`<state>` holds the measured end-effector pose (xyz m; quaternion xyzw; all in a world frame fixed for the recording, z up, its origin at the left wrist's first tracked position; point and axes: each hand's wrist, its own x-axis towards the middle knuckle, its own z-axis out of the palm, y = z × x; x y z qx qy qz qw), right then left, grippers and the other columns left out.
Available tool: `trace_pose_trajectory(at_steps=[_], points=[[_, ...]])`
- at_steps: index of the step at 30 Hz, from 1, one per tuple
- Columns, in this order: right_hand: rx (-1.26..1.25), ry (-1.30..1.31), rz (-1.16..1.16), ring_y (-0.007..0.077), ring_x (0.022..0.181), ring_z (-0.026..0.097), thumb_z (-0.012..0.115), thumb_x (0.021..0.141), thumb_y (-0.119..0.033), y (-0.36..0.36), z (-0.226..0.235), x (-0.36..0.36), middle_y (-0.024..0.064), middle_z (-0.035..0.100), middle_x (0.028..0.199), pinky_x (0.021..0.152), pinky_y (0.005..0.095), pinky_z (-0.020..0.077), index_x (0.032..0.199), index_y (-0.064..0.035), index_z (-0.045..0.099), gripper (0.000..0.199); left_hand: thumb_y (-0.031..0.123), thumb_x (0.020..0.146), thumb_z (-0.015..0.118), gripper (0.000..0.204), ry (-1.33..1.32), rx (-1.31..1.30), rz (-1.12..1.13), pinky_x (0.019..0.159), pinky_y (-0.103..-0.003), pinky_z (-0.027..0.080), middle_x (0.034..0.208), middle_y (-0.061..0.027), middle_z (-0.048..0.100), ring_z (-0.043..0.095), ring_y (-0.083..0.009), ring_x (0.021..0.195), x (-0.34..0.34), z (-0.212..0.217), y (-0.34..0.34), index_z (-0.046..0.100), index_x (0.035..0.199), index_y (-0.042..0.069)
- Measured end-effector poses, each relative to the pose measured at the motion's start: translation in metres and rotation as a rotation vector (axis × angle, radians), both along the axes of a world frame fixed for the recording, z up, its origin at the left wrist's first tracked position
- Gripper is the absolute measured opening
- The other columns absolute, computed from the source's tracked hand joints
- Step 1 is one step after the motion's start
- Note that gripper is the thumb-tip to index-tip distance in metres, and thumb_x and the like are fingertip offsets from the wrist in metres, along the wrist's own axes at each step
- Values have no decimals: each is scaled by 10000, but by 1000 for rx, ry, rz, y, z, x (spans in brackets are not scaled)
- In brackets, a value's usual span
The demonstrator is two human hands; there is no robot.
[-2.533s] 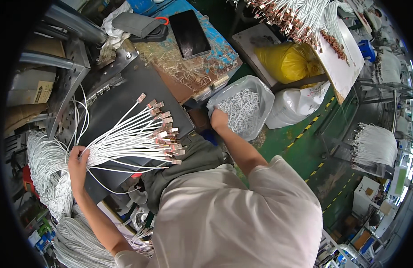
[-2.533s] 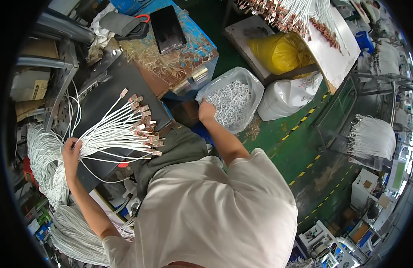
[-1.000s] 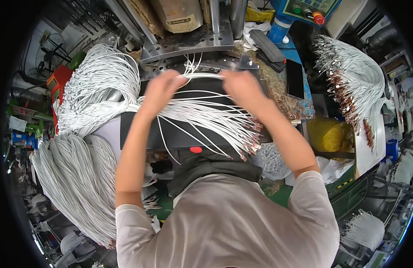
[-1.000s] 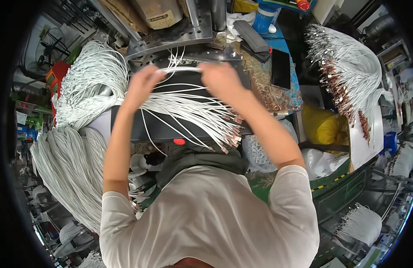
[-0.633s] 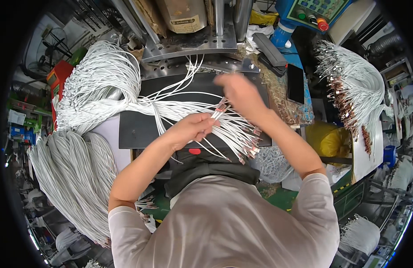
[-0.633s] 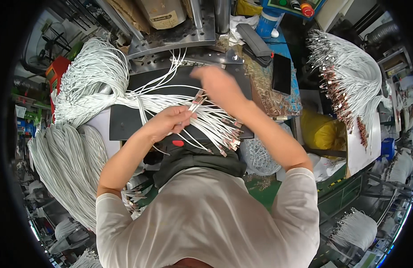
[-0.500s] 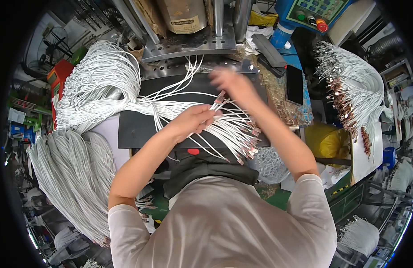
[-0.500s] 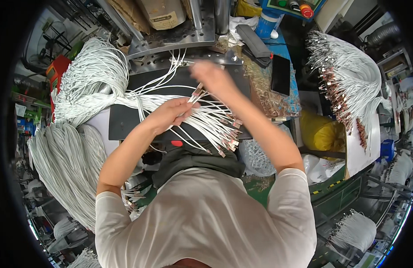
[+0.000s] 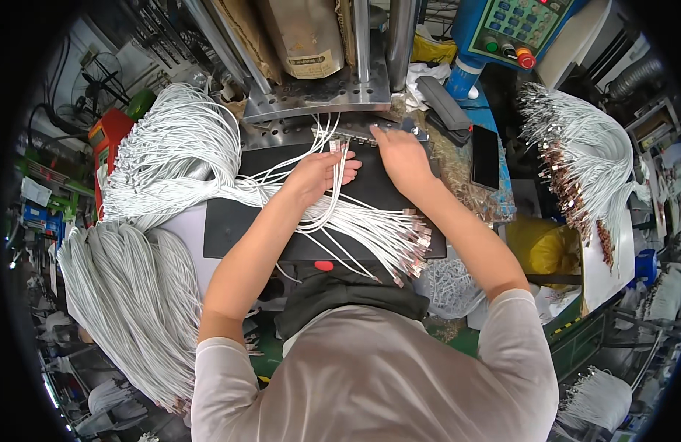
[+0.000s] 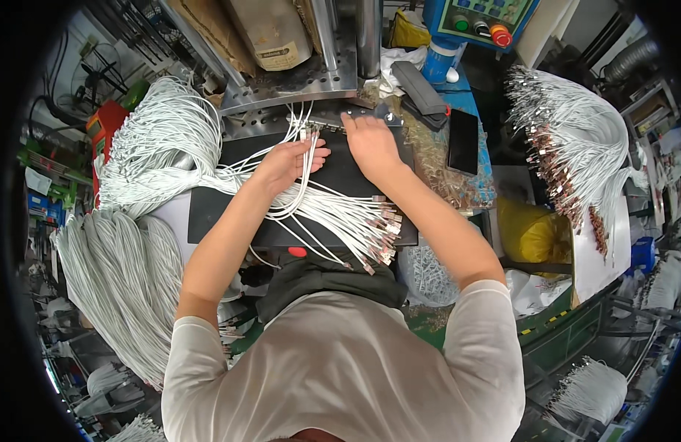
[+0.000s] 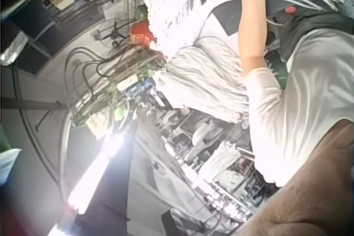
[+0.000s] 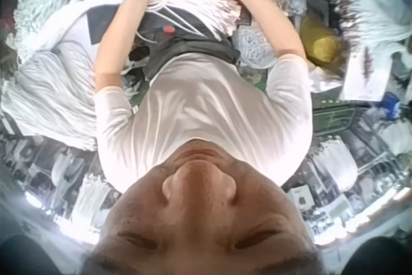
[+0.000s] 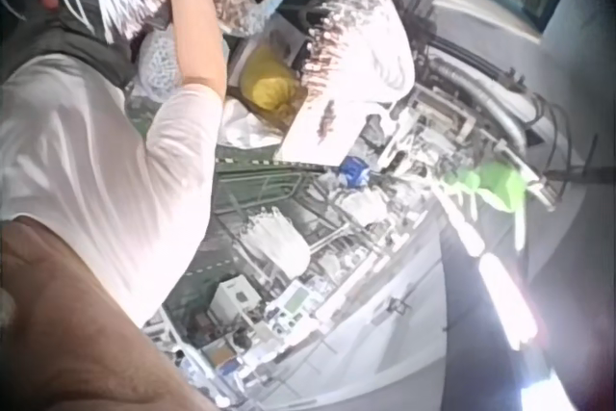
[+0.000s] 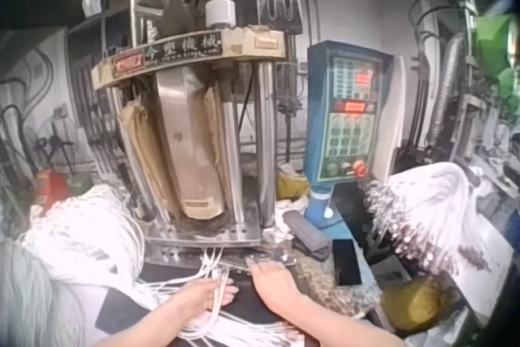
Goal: The person attaches connector casings onto the ends of cables by hand and inserts the assembled cables into a press machine.
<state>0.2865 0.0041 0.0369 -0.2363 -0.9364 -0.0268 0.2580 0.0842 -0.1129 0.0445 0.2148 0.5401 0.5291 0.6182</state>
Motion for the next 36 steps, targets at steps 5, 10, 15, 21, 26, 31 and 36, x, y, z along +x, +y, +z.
trace_pose_trajectory(at_steps=[5,10,15,21,26,31,36], points=[[-60,-127,65,338,981,685,676,859,-120,12,-17,-14,208,701,1169,894,430,550,1358,12,620,520,249,1036,666,346,67,-13,-52,767,-260,512,955,-44,715,644,-124,825,6,-6,1,659,1273,-3],[-1339,298,60,172,638,574,599,917,-186,26,-14,-2,131,734,1018,606,303,474,1302,49,652,454,265,961,756,262,142,-56,-104,604,-230,460,827,17,659,595,-85,672,10,-8,2,759,1092,38],[-1504,479,-71,123,610,560,537,972,-222,21,-13,-4,91,731,914,568,281,454,1288,26,700,433,272,935,782,282,213,-118,-200,605,-216,482,806,28,654,607,-83,656,18,-1,9,785,1048,13],[-1107,353,-156,259,862,758,546,949,-290,4,-22,-8,173,779,926,843,356,560,1151,15,760,424,290,976,747,299,280,-111,-213,598,-216,446,798,45,649,578,-69,638,27,2,12,777,1064,6],[-1376,534,-50,171,866,736,732,843,-191,22,-23,-2,145,789,967,781,299,551,1184,64,728,425,259,952,761,245,162,-96,-186,579,-214,427,781,51,626,549,-62,630,17,4,7,791,1052,37],[-1245,355,66,202,825,731,720,859,-258,23,-32,-2,154,781,945,789,321,551,1201,25,733,444,251,995,701,247,120,-133,-252,545,-219,353,761,75,554,462,-45,609,10,7,8,783,1060,27],[-1208,312,106,223,849,746,711,856,-274,19,-35,-1,151,783,940,812,342,554,1198,-18,748,429,310,1025,678,285,191,-63,-288,566,-211,358,768,77,553,478,-51,636,18,6,13,783,1055,47]])
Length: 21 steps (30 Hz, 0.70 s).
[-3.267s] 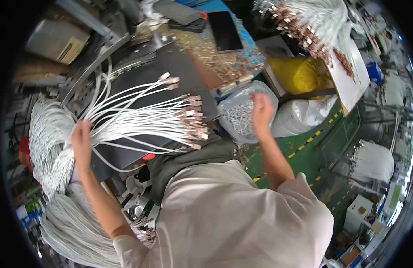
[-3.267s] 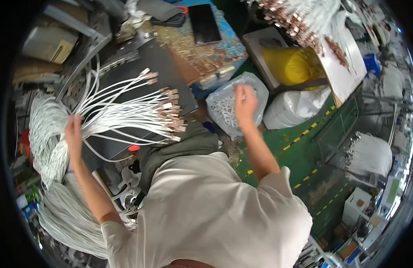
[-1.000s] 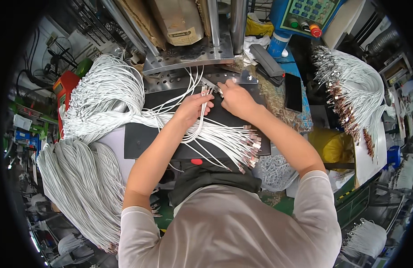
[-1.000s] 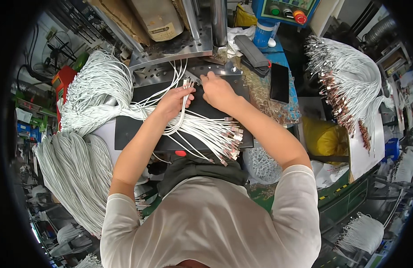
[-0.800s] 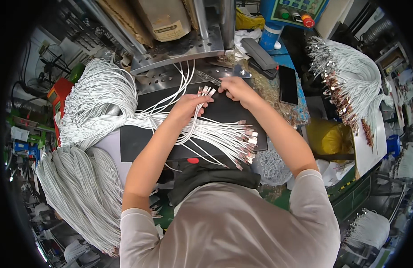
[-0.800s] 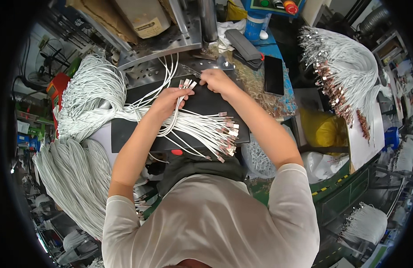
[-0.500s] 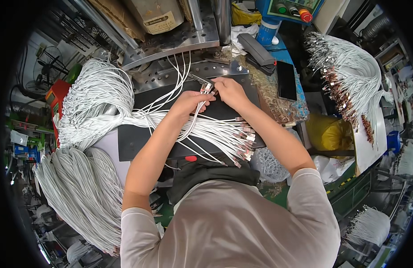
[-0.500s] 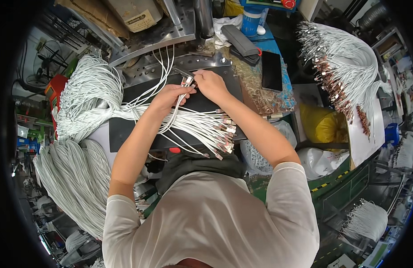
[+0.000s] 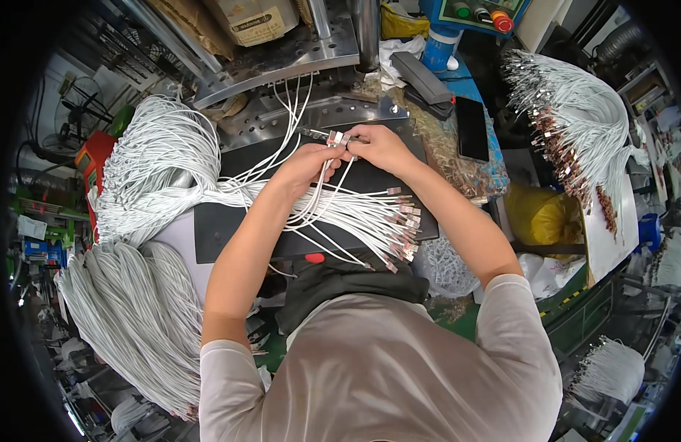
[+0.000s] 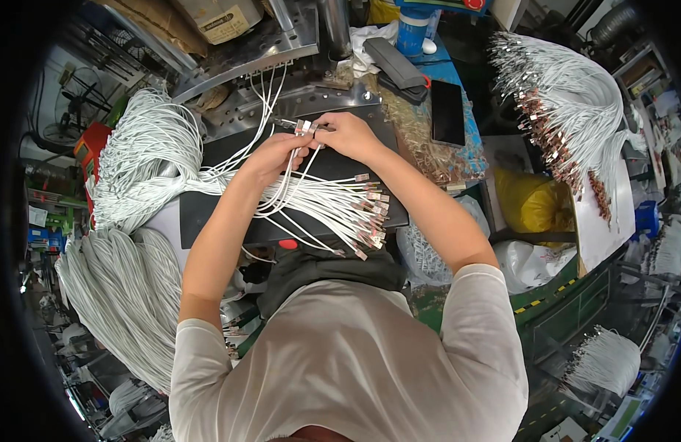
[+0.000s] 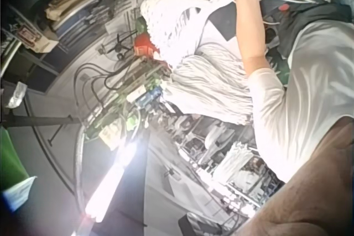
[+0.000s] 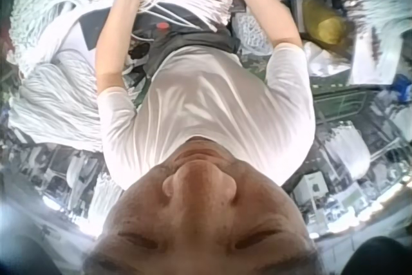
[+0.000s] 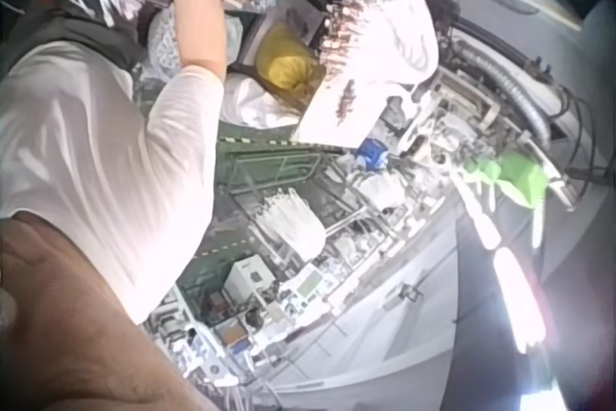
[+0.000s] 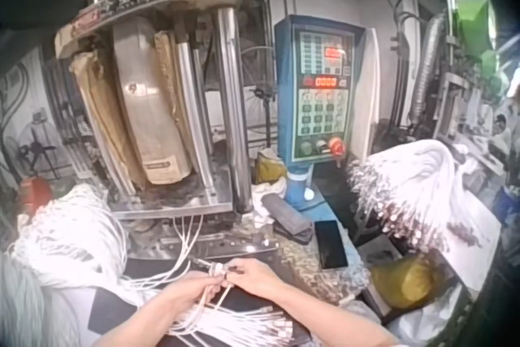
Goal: The person attaches connector casings onto the ends of cables by hand and inserts the assembled cables into a press machine.
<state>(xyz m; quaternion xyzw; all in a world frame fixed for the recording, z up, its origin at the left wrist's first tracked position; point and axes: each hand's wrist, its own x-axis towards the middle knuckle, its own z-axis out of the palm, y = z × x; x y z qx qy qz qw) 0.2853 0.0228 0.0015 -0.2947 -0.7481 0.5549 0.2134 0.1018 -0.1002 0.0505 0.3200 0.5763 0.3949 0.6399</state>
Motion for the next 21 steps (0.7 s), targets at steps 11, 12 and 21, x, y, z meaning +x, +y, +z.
trace_pose_trajectory(at_steps=[11,12,21], points=[[27,16,-22,195,870,736,742,868,-271,0,7,3,146,788,988,813,328,548,1205,1,745,433,352,1038,666,335,-6,-28,-46,637,-221,414,785,78,557,500,-56,664,-2,-2,-6,781,1120,48],[30,-15,9,189,874,734,760,871,-289,0,10,5,143,788,990,815,326,548,1209,4,744,448,348,1035,670,324,-17,-12,-49,656,-218,440,795,77,564,524,-58,676,-3,-4,-7,785,1112,54],[-55,-95,42,116,922,676,854,884,-282,9,24,21,87,764,1048,823,287,534,1222,40,704,490,290,1012,702,304,63,17,100,665,-245,500,847,27,643,618,-87,710,-14,-8,-10,774,1119,14]])
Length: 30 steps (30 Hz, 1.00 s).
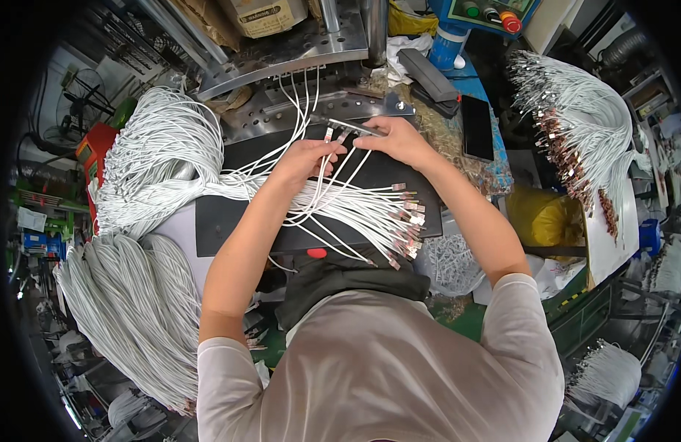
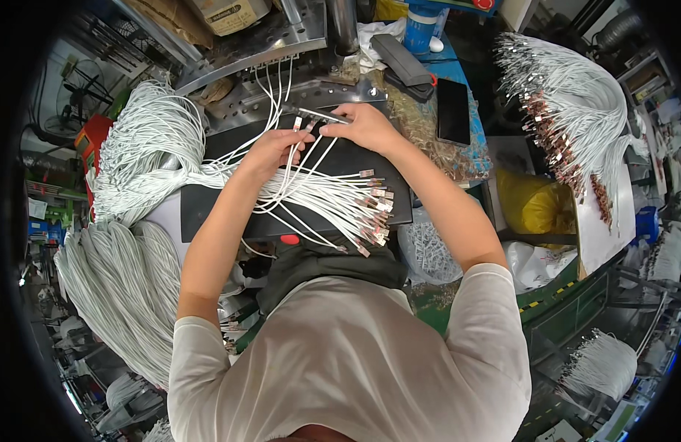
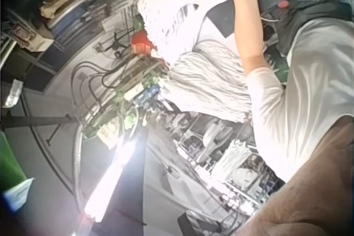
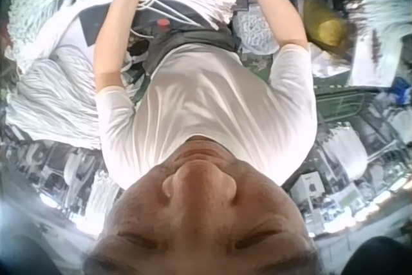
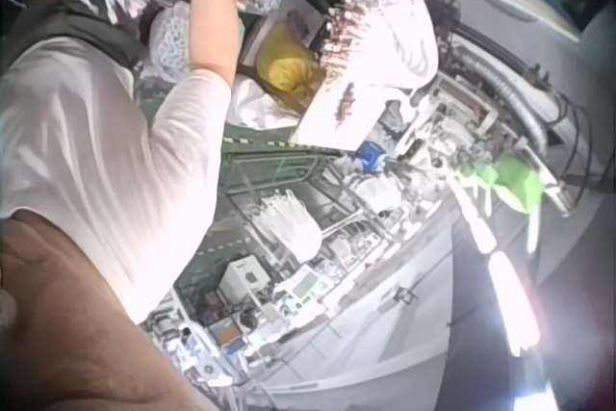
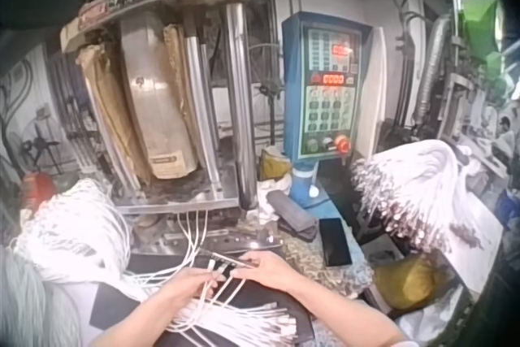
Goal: The person attaches connector casings onto the ends of cables by hand and inserts the assembled cables into a press machine.
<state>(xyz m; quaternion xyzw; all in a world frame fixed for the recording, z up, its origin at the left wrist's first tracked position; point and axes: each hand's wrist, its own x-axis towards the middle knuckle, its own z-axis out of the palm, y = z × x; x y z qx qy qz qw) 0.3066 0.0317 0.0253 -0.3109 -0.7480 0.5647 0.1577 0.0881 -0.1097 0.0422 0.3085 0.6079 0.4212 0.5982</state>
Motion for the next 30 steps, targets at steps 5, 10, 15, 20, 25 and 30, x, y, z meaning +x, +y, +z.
trace_pose_trajectory(at_steps=[5,10,15,20,25,30], points=[[56,60,34,159,768,704,872,812,-413,0,-14,-3,91,770,862,730,304,527,1114,1,768,523,356,1044,653,367,42,5,-25,740,-273,545,908,-12,687,654,-123,764,4,-2,0,756,1158,23],[-11,17,-16,134,855,690,858,863,-304,5,-9,-3,89,766,972,787,289,532,1155,36,736,465,402,1056,623,423,88,-25,-71,725,-291,572,883,-76,724,697,-157,755,-14,7,-5,756,1112,5],[-97,-3,90,128,877,692,857,878,-256,2,9,-2,89,770,1005,793,275,534,1170,46,723,441,357,1000,694,363,298,-108,-181,527,-251,482,647,-23,664,614,-114,537,-20,11,-5,798,917,20],[177,-71,228,102,836,687,870,854,-246,-6,16,2,72,777,955,779,273,528,1163,-1,740,415,316,980,706,325,289,-82,-178,471,-240,400,585,-16,638,559,-85,486,-11,7,-2,797,878,21],[36,-59,125,126,854,702,875,839,-288,-4,10,1,82,783,970,799,284,533,1160,-14,751,440,296,943,714,308,308,-94,-189,477,-252,447,587,-52,657,581,-113,480,-16,7,-4,798,867,10],[-11,-37,153,144,830,726,881,821,-355,-2,8,-1,95,799,966,777,298,546,1159,-36,762,480,284,954,718,304,291,-96,-191,463,-251,395,570,-37,622,527,-96,467,-16,5,-3,788,846,8]])
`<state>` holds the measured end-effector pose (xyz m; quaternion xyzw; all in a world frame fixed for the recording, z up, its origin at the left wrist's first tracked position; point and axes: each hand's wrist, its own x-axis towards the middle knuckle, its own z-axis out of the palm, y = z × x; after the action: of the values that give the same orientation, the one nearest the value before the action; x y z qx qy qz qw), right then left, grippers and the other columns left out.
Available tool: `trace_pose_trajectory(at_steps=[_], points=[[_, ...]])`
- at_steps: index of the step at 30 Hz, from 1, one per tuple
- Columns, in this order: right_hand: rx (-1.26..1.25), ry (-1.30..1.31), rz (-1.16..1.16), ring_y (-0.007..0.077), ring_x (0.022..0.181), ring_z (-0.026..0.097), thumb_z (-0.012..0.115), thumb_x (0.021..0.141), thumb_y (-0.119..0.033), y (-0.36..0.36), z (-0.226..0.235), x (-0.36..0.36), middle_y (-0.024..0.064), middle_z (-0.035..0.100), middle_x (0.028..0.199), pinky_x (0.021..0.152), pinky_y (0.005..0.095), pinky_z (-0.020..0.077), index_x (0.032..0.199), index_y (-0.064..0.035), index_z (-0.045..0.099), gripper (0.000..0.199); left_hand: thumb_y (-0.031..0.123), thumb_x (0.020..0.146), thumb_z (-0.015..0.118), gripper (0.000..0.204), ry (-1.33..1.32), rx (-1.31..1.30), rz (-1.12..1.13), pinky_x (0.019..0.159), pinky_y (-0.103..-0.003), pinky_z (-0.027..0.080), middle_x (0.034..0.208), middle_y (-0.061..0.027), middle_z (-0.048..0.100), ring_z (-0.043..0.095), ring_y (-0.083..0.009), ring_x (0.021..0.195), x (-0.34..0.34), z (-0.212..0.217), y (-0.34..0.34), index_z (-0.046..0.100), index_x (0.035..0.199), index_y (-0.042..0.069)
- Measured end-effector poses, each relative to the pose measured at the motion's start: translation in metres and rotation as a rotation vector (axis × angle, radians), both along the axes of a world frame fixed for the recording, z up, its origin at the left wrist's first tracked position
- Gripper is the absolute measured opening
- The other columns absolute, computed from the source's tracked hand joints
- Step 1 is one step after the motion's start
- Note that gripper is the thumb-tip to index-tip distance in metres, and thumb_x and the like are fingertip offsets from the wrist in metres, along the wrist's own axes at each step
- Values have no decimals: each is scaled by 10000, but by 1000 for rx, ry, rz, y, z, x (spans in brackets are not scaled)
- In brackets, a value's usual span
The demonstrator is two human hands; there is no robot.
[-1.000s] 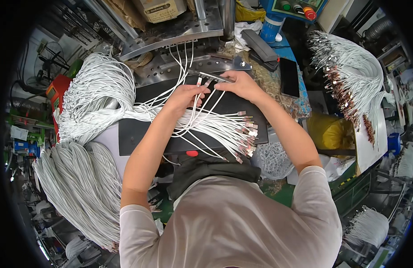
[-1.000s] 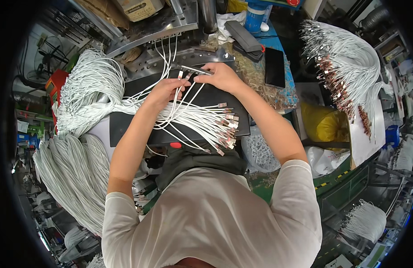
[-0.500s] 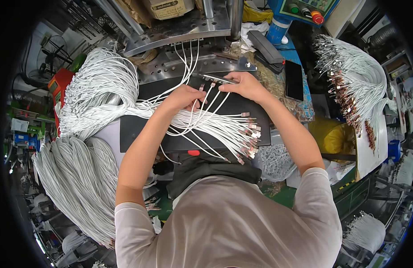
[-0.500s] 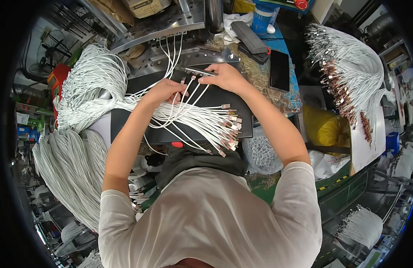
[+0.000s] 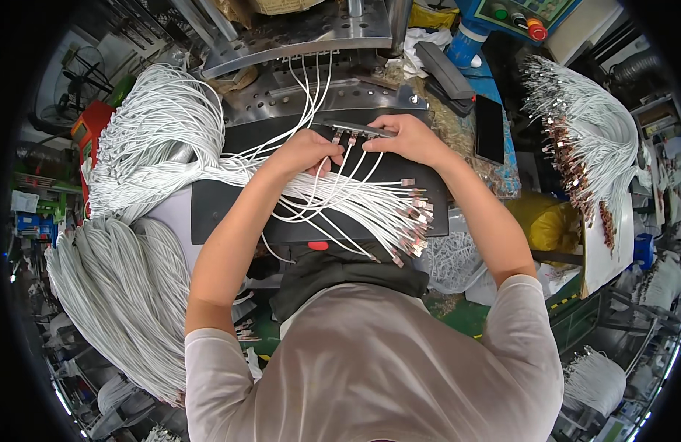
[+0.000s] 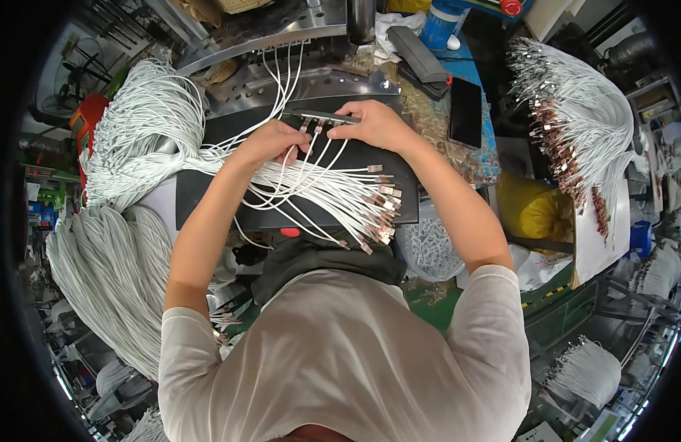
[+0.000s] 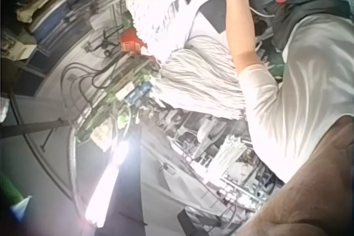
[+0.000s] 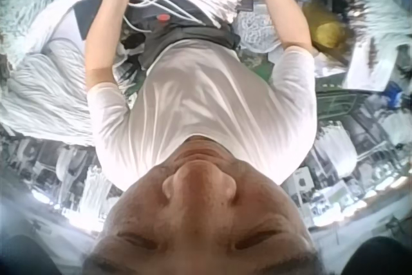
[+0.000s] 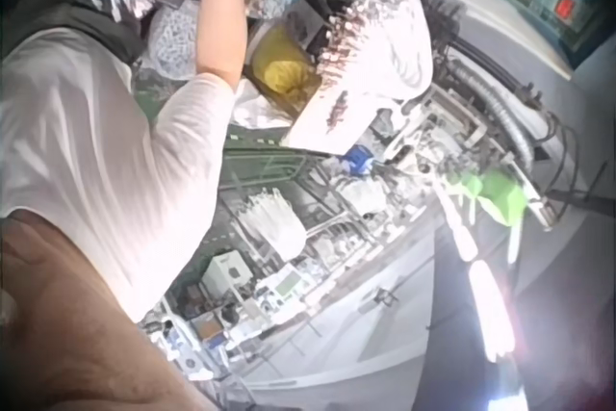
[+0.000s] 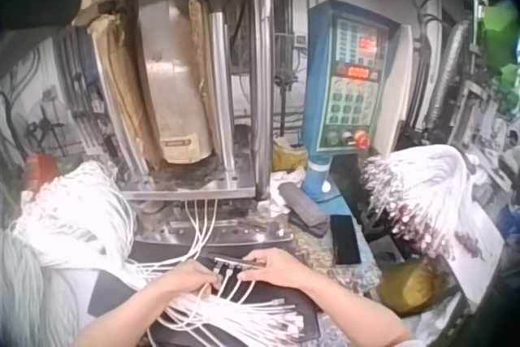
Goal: The person attaches connector casings onto the ends of cables by hand and inserts the assembled cables into a press machine.
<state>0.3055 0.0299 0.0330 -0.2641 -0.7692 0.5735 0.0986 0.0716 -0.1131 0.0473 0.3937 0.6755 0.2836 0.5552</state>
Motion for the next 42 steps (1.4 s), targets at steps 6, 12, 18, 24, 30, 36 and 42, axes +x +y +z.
trace_pose_trajectory(at_steps=[6,12,18,24,30,36,42], points=[[96,-42,27,144,813,731,857,841,-381,-5,11,5,98,799,929,762,298,545,1143,-65,776,445,335,972,717,357,-34,48,-20,483,-254,421,585,-42,644,562,-103,484,9,9,-5,789,851,8],[1001,191,-202,341,955,663,707,968,-346,21,12,-26,126,699,940,847,438,533,1075,-85,771,289,423,1020,659,446,248,371,219,639,-298,534,870,-76,765,701,-130,718,-25,29,2,789,1045,-2],[1164,293,-426,418,1104,622,644,1008,-310,93,3,-137,214,683,1111,957,488,496,1256,-39,671,368,492,1049,608,519,-347,246,319,759,-250,528,982,-76,736,677,-154,811,-45,18,44,656,1194,-4],[1102,122,-429,426,1115,618,644,1007,-343,142,-1,-178,220,683,1123,968,488,495,1260,-39,667,396,489,1011,665,409,175,329,229,679,-256,363,809,36,518,422,-86,727,-24,27,29,640,936,87],[1085,103,-414,434,1125,614,644,1005,-376,167,-16,-177,225,683,1135,979,488,494,1263,-38,663,426,441,1032,584,450,321,672,-49,841,-311,434,997,-32,658,548,-142,902,-52,76,-19,722,1161,33],[1122,206,-297,441,1136,610,644,1004,-409,133,-18,-162,230,683,1147,991,488,493,1267,-37,658,456,484,1085,476,571,1263,362,825,795,-365,513,896,-98,762,705,-223,843,-227,148,-133,774,1030,1],[1151,96,-210,353,1006,607,722,938,-420,38,-7,-79,156,674,983,908,463,492,995,-82,784,349,130,990,630,148,993,820,431,821,-392,534,956,-157,721,687,-294,903,-98,42,-136,744,970,37]])
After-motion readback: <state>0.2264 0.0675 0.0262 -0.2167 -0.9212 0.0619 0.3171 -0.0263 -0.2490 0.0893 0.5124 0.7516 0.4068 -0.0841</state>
